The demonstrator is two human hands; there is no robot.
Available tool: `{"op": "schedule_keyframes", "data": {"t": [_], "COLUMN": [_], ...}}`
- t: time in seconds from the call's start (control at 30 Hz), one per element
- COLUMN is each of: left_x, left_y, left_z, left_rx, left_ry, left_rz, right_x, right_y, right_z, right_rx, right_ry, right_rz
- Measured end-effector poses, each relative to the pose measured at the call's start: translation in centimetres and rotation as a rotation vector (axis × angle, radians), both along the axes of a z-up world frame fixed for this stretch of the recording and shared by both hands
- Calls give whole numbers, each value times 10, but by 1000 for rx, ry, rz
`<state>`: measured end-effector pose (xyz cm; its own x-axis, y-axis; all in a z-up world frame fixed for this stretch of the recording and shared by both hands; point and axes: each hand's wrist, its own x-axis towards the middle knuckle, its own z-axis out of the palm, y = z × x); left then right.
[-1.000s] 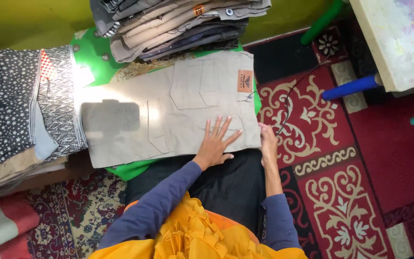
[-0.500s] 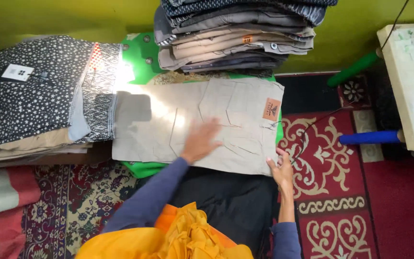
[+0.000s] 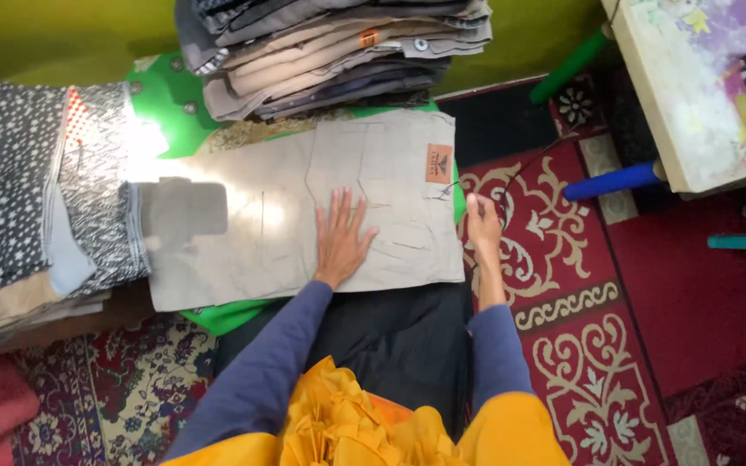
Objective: The person folds a dark blue patterned shirt and a pair of light-colored trousers on a green patterned surface. They smooth the fabric, fold the items neatly, and place them on a stack of other folded clothes.
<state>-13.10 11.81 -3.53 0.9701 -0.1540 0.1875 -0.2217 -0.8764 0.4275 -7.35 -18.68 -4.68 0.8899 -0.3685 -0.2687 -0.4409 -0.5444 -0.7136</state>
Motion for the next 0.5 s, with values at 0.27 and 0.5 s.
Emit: {"op": "schedule_keyframes", "data": {"t": [0.27,0.5], "left_x": [3,3], "left_y": [-5,-6], "left_z": [10,10], "left_rx": [57,91], "left_ry": [71,82], "left_rz": [32,40], "right_x": [103,97], "right_y": [-16,-25], "right_z": [-82,-79], "right_rx": [287,864], "right_ry": [190,140], "right_rz": [-158,-177]}}
